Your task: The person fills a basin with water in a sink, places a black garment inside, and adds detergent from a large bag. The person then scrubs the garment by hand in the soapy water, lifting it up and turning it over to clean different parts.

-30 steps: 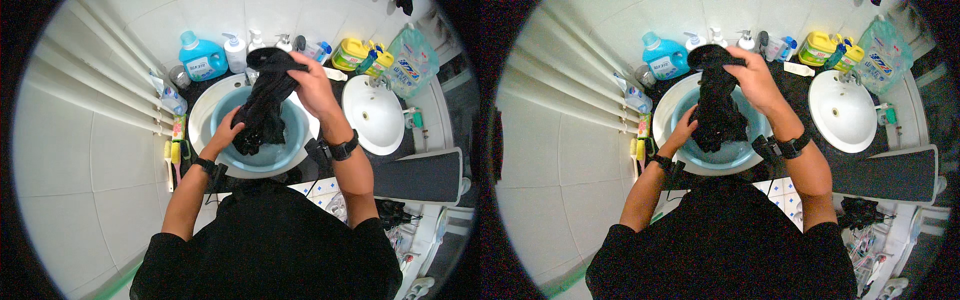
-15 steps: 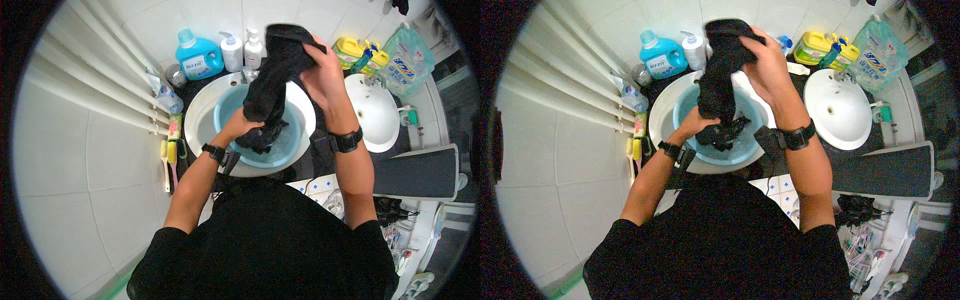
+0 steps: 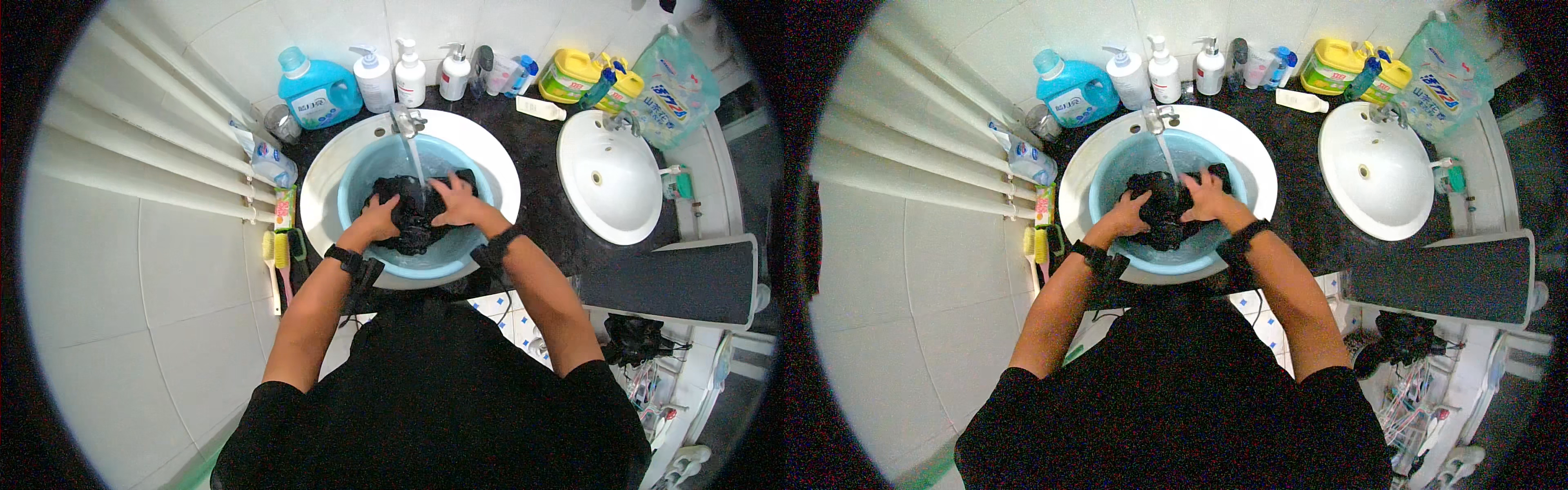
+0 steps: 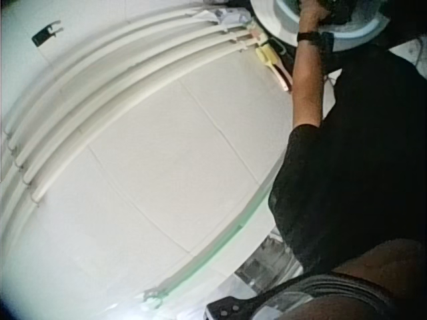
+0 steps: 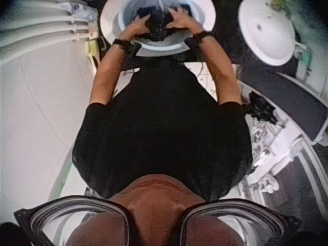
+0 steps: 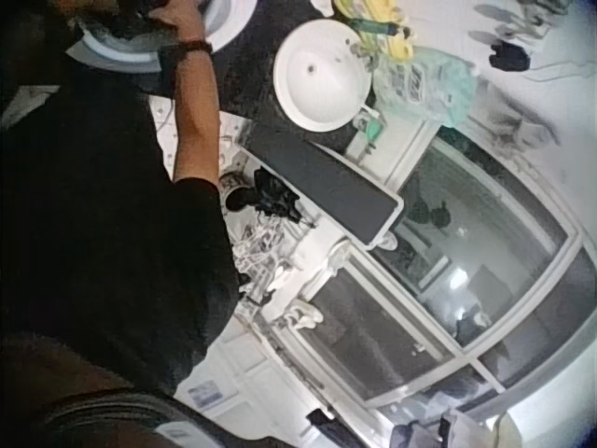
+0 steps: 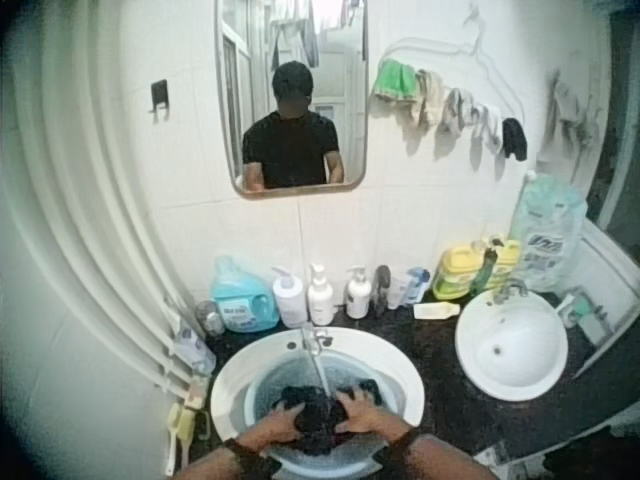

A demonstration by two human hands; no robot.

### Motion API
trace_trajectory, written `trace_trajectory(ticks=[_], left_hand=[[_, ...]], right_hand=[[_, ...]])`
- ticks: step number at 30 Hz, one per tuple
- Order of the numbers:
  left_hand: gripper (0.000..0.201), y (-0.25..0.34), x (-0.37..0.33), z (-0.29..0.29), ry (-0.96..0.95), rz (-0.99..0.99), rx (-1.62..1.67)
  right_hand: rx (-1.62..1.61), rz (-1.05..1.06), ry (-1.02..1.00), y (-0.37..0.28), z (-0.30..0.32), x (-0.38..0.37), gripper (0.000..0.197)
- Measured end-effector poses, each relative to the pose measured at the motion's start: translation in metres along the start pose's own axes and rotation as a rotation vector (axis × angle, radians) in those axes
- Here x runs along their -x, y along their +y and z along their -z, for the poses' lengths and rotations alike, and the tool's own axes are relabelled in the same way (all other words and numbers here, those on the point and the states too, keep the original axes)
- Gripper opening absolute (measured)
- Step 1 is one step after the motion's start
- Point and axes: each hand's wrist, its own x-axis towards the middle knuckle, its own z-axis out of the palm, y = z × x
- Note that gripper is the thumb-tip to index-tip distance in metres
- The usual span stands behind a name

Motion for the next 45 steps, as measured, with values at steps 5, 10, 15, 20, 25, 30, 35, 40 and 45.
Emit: trace_trajectory(ticks=[5, 10, 15, 20, 25, 30, 35, 40, 45], left_hand=[[0.093, -0.036, -0.02, -0.007, -0.129, -0.088, 0.141], [0.08, 0.004, -0.004, 0.016, -0.244, 0.152, 0.708], [0.072, -0.013, -0.002, -0.009, -0.247, 0.242, 1.24], [0.064, -0.016, -0.013, -0.031, -0.253, 0.101, 1.457], [0.058, 0.002, -0.015, -0.007, -0.157, 0.061, 0.76], [0.054, -0.022, -0.005, -0.004, 0.04, 0.122, 0.628], [0.054, 0.03, 0.019, 0.029, -0.032, 0.174, 0.966], [0.06, 0.033, 0.011, 0.023, -0.119, 0.069, 0.844], [0.064, 0.031, 0.0, 0.011, -0.186, 0.13, 0.795]], right_hand=[[-0.031, -0.108, -0.272, -0.028, -0.014, -0.032, 0.122], [-0.118, -0.276, -0.158, -0.018, -0.044, -0.06, 0.099], [-0.85, -0.168, -0.073, -0.014, -0.018, -0.048, 0.063], [-0.807, -0.13, 0.122, -0.025, 0.015, -0.006, 0.057], [-0.5, -0.016, 0.532, -0.011, 0.016, 0.014, 0.064], [-0.289, 0.006, 0.717, -0.055, 0.012, 0.035, 0.07], [-0.171, -0.086, 0.201, -0.065, -0.018, 0.023, 0.068], [-0.131, -0.179, 0.138, -0.055, -0.022, -0.004, 0.078], [-0.132, -0.22, 0.014, 0.009, -0.065, -0.076, 0.102]])
